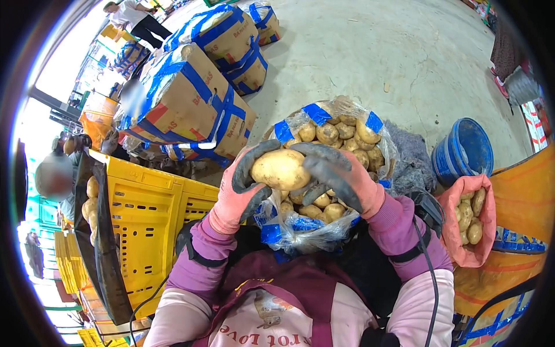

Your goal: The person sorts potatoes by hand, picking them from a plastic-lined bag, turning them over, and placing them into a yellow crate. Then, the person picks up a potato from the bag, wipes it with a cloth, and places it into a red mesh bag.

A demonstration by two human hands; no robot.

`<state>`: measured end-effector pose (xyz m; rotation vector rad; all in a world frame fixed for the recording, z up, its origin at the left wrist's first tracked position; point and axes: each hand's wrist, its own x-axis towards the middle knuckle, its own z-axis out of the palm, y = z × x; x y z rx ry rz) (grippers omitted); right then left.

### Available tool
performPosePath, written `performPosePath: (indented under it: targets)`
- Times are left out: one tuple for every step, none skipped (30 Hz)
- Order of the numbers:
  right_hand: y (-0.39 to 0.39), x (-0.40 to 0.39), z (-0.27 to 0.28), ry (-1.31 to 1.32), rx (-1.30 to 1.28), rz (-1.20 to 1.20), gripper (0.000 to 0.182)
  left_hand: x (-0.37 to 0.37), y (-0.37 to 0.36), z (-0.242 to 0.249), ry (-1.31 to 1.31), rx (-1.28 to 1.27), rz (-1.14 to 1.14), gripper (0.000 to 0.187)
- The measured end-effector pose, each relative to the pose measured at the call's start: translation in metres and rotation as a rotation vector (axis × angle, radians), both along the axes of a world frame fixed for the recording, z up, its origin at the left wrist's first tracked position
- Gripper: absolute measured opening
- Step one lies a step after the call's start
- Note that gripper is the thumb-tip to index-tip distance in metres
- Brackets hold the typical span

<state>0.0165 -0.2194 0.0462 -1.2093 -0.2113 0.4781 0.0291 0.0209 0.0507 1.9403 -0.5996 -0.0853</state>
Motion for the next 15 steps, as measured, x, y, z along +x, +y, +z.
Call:
performPosePath:
  targets:
    - [-0.002,-0.001,-0.006,-0.004,0.002,0.003,0.048,-0.001,0.0,-0.001,-0.008,-0.05,-0.05,0.074]
    - [-0.004,-0.002,-0.017,-0.125,-0.001,-0.066,0.043,-0.003,0.001,-0.003,-0.022,-0.093,-0.09,0.076]
    - [-0.004,-0.002,-0.025,-0.249,0.006,-0.13,0.039,-0.004,0.002,-0.014,0.22,-0.206,-0.159,0.086]
    - [0.0,-0.001,-0.025,-0.187,-0.057,-0.247,0.033,-0.009,-0.001,-0.007,0.398,-0.252,-0.177,0.09]
    - [0.0,0.003,-0.028,0.013,-0.064,-0.243,0.028,-0.011,-0.001,-0.01,0.548,-0.323,-0.24,0.089]
    - [0.0,0.003,-0.033,-0.041,-0.001,-0.246,0.022,-0.015,-0.004,-0.011,0.686,-0.418,-0.294,0.088]
    - [-0.003,0.005,-0.034,-0.154,-0.066,-0.216,0.022,-0.019,-0.008,-0.009,0.76,-0.494,-0.272,0.091]
    - [0.009,0.006,-0.039,-0.235,-0.007,-0.338,0.023,-0.022,-0.006,0.0,0.829,-0.577,-0.255,0.094]
    - [0.008,0.003,-0.031,-0.161,0.024,-0.247,0.024,-0.026,0.002,0.012,0.794,-0.578,-0.223,0.094]
    - [0.002,0.0,-0.023,-0.087,0.043,-0.158,0.024,-0.031,0.007,0.031,0.815,-0.703,-0.177,0.093]
    - [0.004,0.002,-0.022,-0.078,0.018,-0.141,0.026,-0.034,0.012,0.047,0.83,-0.828,-0.14,0.093]
    - [0.007,0.003,-0.024,-0.069,-0.005,-0.131,0.027,-0.038,0.025,0.06,0.698,-0.914,-0.067,0.093]
    - [0.003,0.009,-0.04,-0.023,-0.072,-0.11,0.029,-0.042,0.034,0.075,0.452,-1.091,0.028,0.093]
    - [0.007,0.011,-0.043,-0.038,-0.068,-0.092,0.029,-0.046,0.044,0.089,0.202,-1.255,0.12,0.093]
    - [0.011,0.01,-0.045,-0.022,-0.088,-0.112,0.029,-0.043,0.066,0.107,0.003,-1.213,0.089,0.087]
